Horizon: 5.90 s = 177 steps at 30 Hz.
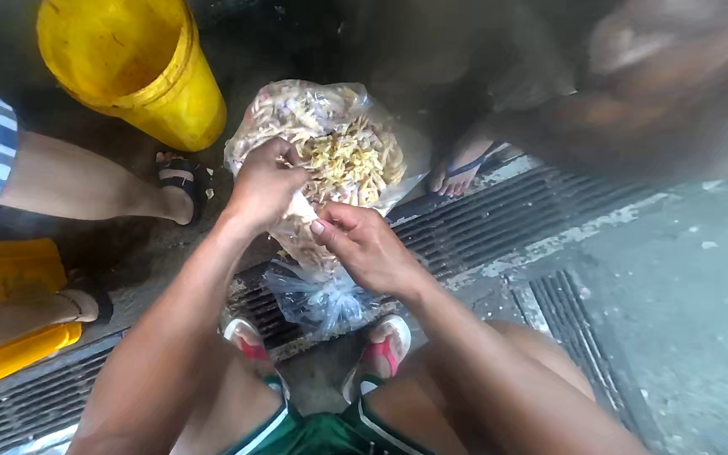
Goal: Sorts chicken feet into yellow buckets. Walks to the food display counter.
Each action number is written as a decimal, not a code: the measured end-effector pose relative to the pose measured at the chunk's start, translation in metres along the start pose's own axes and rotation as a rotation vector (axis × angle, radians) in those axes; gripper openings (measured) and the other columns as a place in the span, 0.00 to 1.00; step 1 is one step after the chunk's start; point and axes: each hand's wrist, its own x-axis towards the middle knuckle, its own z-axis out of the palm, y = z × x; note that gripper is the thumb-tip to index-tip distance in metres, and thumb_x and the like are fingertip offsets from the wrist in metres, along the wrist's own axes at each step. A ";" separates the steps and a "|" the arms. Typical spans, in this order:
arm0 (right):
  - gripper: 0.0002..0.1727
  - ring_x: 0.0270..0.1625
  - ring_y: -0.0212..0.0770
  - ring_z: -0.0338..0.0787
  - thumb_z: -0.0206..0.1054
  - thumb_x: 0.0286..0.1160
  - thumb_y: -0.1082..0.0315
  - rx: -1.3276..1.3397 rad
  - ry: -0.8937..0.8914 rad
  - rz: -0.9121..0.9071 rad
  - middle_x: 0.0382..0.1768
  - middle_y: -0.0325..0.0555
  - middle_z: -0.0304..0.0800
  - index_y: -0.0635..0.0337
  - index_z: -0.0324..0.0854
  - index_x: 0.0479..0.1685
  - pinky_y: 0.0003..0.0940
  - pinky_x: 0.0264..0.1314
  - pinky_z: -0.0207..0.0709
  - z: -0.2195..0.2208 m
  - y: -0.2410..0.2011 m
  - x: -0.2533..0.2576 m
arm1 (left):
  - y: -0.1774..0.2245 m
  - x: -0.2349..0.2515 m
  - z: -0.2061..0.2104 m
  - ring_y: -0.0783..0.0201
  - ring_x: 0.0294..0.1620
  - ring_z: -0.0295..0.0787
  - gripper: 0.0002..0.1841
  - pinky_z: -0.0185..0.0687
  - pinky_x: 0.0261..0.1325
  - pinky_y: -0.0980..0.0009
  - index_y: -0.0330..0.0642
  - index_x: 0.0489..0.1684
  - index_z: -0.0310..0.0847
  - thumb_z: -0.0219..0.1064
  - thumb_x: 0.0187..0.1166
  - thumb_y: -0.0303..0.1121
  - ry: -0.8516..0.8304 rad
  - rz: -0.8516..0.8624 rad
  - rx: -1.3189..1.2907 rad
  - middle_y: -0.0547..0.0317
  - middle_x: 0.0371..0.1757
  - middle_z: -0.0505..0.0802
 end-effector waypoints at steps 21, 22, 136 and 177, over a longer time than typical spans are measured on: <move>0.16 0.17 0.35 0.76 0.58 0.90 0.59 0.191 0.125 0.128 0.21 0.41 0.82 0.56 0.89 0.42 0.29 0.17 0.71 -0.005 0.001 -0.001 | 0.002 0.001 -0.010 0.69 0.16 0.72 0.03 0.67 0.16 0.75 0.45 0.39 0.79 0.65 0.75 0.26 0.207 -0.193 -0.368 0.60 0.28 0.82; 0.16 0.18 0.34 0.76 0.58 0.90 0.60 0.192 0.114 0.105 0.21 0.41 0.81 0.56 0.89 0.41 0.29 0.17 0.70 -0.004 0.000 -0.001 | 0.000 0.002 -0.013 0.68 0.20 0.75 0.03 0.71 0.19 0.73 0.44 0.42 0.80 0.65 0.76 0.27 0.227 -0.194 -0.363 0.59 0.30 0.84; 0.15 0.46 0.40 0.88 0.57 0.87 0.63 0.107 0.441 0.447 0.42 0.43 0.90 0.53 0.89 0.54 0.48 0.49 0.81 -0.054 -0.004 0.006 | -0.042 0.033 0.050 0.46 0.52 0.87 0.19 0.82 0.56 0.43 0.32 0.55 0.83 0.52 0.92 0.40 -0.122 -0.149 0.396 0.38 0.51 0.89; 0.22 0.15 0.35 0.73 0.56 0.90 0.50 0.027 0.241 0.106 0.16 0.38 0.76 0.52 0.86 0.32 0.33 0.17 0.68 0.003 -0.003 0.011 | 0.014 -0.016 0.010 0.70 0.17 0.73 0.11 0.68 0.18 0.76 0.41 0.41 0.83 0.66 0.86 0.40 -0.016 -0.265 -0.646 0.59 0.25 0.84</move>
